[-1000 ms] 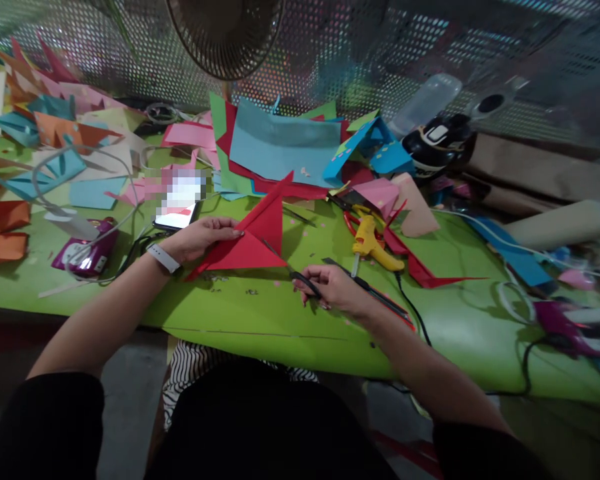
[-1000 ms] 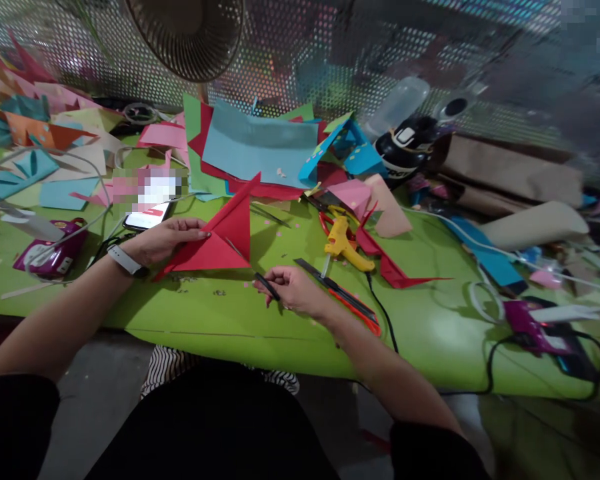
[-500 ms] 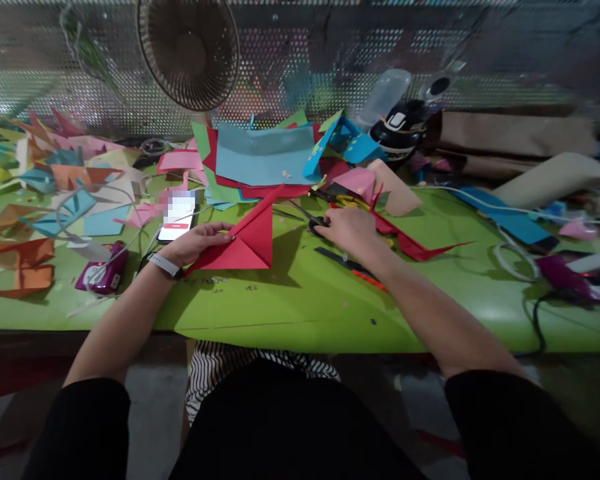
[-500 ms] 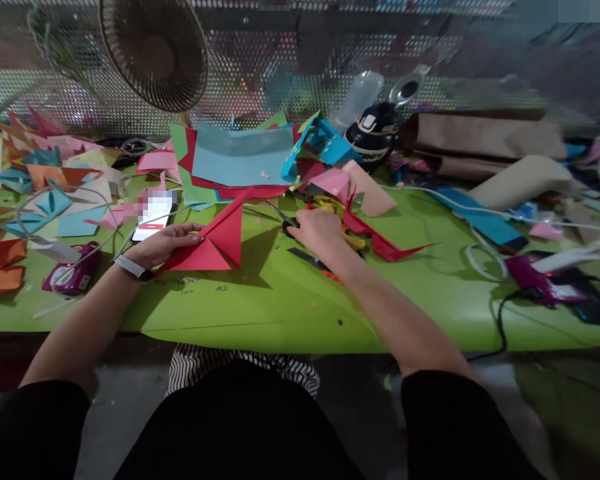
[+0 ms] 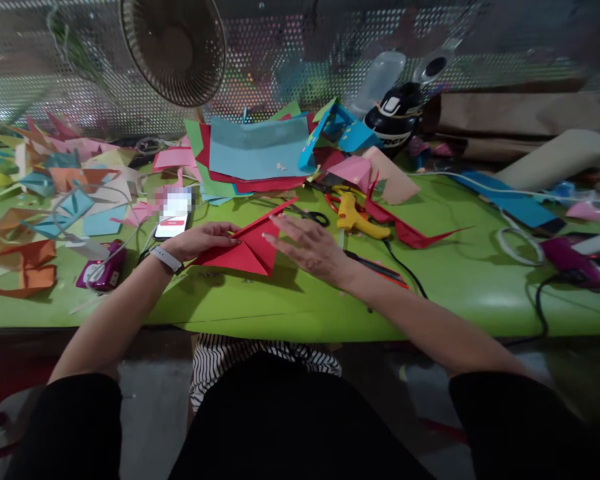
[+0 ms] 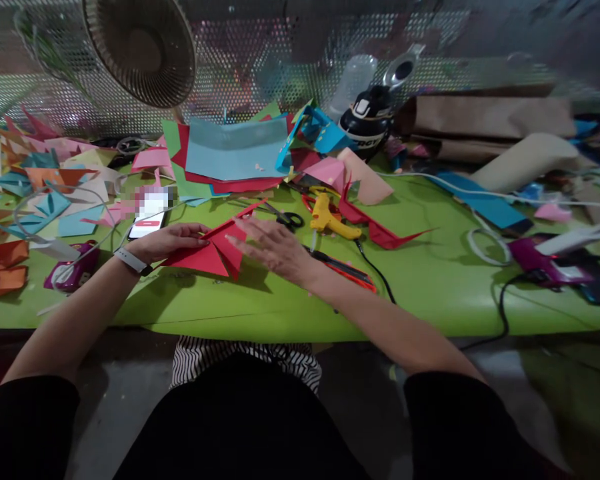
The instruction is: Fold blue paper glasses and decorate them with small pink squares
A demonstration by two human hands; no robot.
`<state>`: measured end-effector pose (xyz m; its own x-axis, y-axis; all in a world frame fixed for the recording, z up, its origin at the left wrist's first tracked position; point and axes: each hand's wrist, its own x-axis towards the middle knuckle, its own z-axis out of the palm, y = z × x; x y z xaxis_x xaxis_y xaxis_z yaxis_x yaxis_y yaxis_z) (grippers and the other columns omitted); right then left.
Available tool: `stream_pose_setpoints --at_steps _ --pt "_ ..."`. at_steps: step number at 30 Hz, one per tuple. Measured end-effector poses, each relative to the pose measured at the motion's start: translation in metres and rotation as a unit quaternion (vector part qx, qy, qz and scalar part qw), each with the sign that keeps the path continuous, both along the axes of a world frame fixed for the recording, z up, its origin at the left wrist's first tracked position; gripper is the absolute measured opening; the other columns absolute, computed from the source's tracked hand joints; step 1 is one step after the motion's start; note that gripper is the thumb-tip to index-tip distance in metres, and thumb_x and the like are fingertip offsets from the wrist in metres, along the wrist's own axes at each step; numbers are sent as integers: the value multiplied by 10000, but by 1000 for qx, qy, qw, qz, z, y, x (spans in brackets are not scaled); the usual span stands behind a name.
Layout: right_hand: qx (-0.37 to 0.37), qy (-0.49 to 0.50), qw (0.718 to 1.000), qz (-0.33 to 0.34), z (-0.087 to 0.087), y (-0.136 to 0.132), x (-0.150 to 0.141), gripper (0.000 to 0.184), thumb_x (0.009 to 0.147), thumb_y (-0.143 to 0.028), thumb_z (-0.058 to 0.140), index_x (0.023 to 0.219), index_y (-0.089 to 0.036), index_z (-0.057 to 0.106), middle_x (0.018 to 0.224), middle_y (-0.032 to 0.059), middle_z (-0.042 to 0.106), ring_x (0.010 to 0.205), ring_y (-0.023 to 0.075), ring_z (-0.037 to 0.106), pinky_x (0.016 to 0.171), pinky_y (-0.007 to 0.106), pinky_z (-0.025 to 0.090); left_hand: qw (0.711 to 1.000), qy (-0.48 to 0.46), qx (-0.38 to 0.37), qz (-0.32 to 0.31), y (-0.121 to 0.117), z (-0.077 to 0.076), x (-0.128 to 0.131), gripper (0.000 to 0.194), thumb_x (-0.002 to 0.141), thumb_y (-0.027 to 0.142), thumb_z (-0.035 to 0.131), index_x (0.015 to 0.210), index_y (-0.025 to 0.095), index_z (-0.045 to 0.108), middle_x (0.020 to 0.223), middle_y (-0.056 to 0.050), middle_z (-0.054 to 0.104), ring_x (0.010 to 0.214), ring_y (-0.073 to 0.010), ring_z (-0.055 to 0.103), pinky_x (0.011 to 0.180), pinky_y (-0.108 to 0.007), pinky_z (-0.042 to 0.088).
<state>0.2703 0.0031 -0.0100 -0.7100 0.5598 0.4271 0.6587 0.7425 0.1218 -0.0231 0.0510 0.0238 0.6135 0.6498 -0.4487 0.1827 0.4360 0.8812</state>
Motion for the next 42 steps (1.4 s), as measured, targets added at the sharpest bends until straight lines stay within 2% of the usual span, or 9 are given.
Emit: stream_pose_setpoints --at_steps 3,5,8,10,17,22,24,32,42 --pt "21 20 997 69 -16 -1 -8 420 988 -91 421 1318 -277 603 1476 56 534 1386 232 427 1123 472 388 998 33 45 -41 -3 -4 6 287 826 297 736 1080 182 667 953 -63 742 785 -136 692 697 -244 546" --pt "7 44 995 86 -22 2 -10 353 1003 -129 418 1217 -238 676 1405 81 601 1309 235 506 1083 472 428 980 97 166 -58 -8 -7 11 303 837 315 705 1105 176 679 986 -80 730 821 -159 681 738 -280 544" --pt "-69 60 993 75 -27 8 -8 329 1002 -157 432 1137 -216 725 1314 108 666 1171 243 602 990 472 492 881 216 419 -43 -17 -12 15 345 846 294 668 1161 154 683 1085 -121 690 928 -210 657 841 -343 524" --pt "-126 71 987 68 -29 10 -7 299 990 -186 469 1122 -206 737 1256 120 696 1102 250 633 943 471 513 812 269 516 -36 -24 -17 17 331 868 285 627 1163 148 686 1117 -140 667 962 -233 646 858 -365 514" --pt "-274 222 934 53 -30 8 -11 210 956 -300 571 1031 -222 751 1128 83 743 1045 228 653 935 438 504 738 294 604 -70 -30 -35 15 294 965 290 486 1149 184 690 1067 -125 671 992 -235 619 850 -362 514" --pt "-396 317 861 -43 -22 10 -20 206 921 -387 639 864 -212 733 964 53 743 916 205 665 867 377 508 716 306 621 -83 -30 -36 14 332 989 269 424 1167 152 679 1066 -149 672 983 -248 603 852 -378 513" --pt "-410 326 849 -67 -19 11 -24 252 929 -401 626 808 -200 717 902 54 725 870 202 651 832 366 499 712 311 623 -85 -30 -36 14 341 998 273 411 1163 146 680 1062 -154 672 976 -250 601 847 -380 513" --pt "-328 259 895 -154 -19 10 -38 214 901 -351 685 777 -179 711 882 70 664 923 232 586 828 382 412 750 275 601 -35 -27 -36 16 305 1011 286 438 1126 163 693 1016 -124 685 923 -214 625 834 -357 517" --pt "-383 183 881 -208 0 17 -46 164 784 -334 798 719 -201 728 834 56 683 848 230 593 746 366 361 734 263 626 -23 -25 -38 16 306 1013 266 441 1099 120 696 1002 -134 699 897 -210 641 806 -362 546"
